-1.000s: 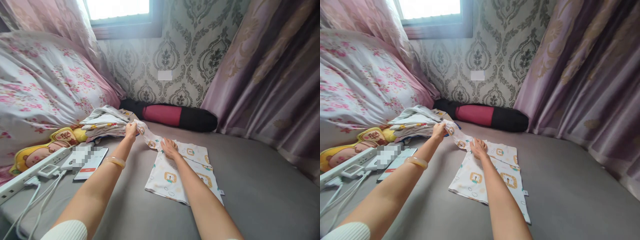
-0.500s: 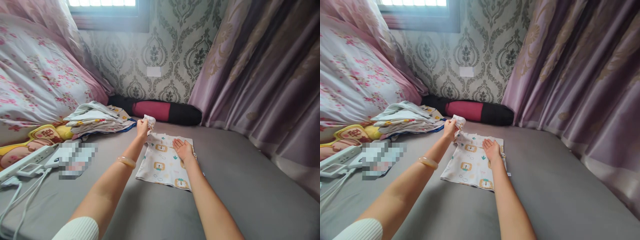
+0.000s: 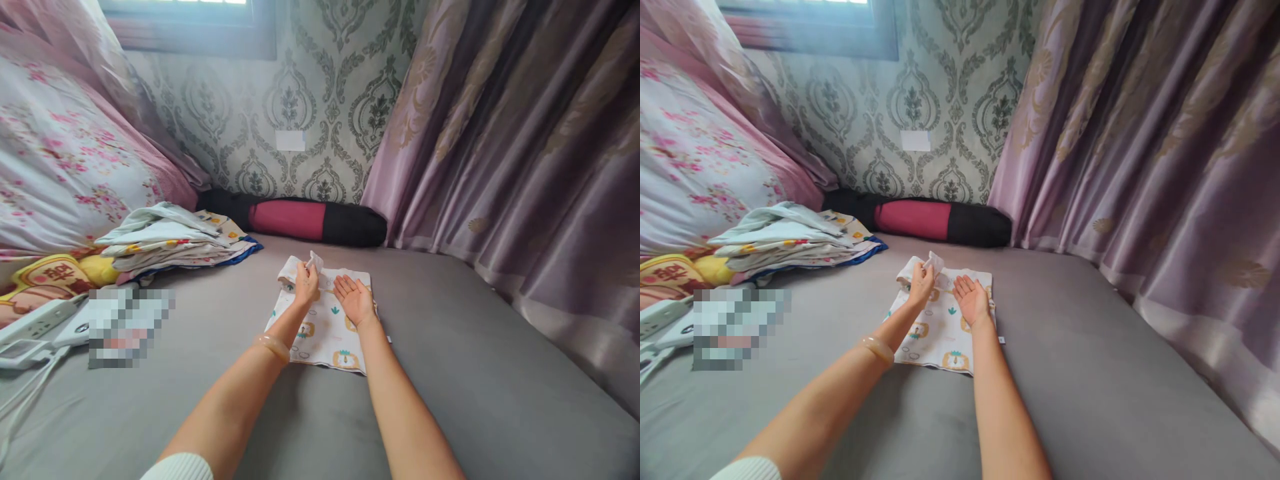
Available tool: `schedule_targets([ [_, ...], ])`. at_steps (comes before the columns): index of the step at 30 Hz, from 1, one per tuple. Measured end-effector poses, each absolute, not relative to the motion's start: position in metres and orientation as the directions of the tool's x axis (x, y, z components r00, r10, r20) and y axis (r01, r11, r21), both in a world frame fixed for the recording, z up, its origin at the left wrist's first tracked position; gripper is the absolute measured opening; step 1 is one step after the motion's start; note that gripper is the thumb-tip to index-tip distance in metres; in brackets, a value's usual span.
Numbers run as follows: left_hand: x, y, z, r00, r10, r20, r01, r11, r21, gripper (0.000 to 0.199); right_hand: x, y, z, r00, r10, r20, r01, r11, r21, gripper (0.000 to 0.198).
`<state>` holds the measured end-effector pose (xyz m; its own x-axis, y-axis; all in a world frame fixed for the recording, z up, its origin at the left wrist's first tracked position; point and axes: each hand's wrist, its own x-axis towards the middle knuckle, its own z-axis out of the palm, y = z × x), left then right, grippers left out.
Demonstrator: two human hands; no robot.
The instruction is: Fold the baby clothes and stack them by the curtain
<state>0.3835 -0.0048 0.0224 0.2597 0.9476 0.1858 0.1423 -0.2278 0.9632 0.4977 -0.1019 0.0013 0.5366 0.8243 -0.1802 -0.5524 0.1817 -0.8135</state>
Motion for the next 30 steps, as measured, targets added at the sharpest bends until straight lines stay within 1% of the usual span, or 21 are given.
schedule_targets([
  [5,0.391,-0.027,0.013,0.403,0.893,0.202,0.186,-0.296,0.937,0.006,0.495,-0.103,0.002,0.536,0.834,-0.13,-0.537,0.218,-0.815,0.032],
  [8,0.389,-0.033,0.013,0.543,0.812,0.215,0.228,-0.389,0.893,0.014,0.49,-0.102,0.007,0.535,0.84,-0.097,-0.512,0.231,-0.827,0.035],
  [10,0.385,-0.033,0.012,0.601,0.764,0.235,0.254,-0.461,0.85,0.02,0.486,-0.101,0.01,0.529,0.845,-0.082,-0.485,0.222,-0.846,0.035],
  [12,0.379,-0.03,0.01,0.594,0.752,0.286,0.278,-0.525,0.804,0.023,0.484,-0.1,0.011,0.52,0.852,-0.066,-0.478,0.226,-0.849,0.033],
  [14,0.372,-0.024,0.004,0.557,0.742,0.374,0.309,-0.603,0.736,0.022,0.483,-0.098,0.009,0.511,0.858,-0.053,-0.471,0.228,-0.852,0.031],
  [16,0.364,-0.018,-0.001,0.527,0.717,0.456,0.352,-0.673,0.651,0.028,0.482,-0.097,0.003,0.512,0.857,-0.057,-0.426,0.196,-0.883,0.036],
  [19,0.355,-0.014,-0.005,0.522,0.692,0.499,0.427,-0.718,0.549,0.043,0.483,-0.093,-0.007,0.547,0.833,-0.08,-0.281,0.093,-0.955,0.05],
  [21,0.352,-0.015,-0.004,0.517,0.696,0.498,0.477,-0.717,0.508,0.047,0.484,-0.091,-0.011,0.581,0.811,-0.065,-0.165,0.039,-0.985,0.053],
  [23,0.35,-0.019,-0.001,0.51,0.696,0.506,0.513,-0.718,0.471,0.049,0.486,-0.09,-0.01,0.618,0.785,-0.044,-0.096,0.02,-0.995,0.054],
  [26,0.35,-0.026,0.002,0.486,0.698,0.526,0.554,-0.712,0.432,0.049,0.494,-0.09,-0.004,0.686,0.725,-0.053,-0.107,0.029,-0.994,0.053],
  [30,0.35,-0.029,0.003,0.44,0.741,0.507,0.609,-0.661,0.438,0.05,0.51,-0.093,0.002,0.754,0.65,-0.097,-0.177,0.059,-0.982,0.045],
])
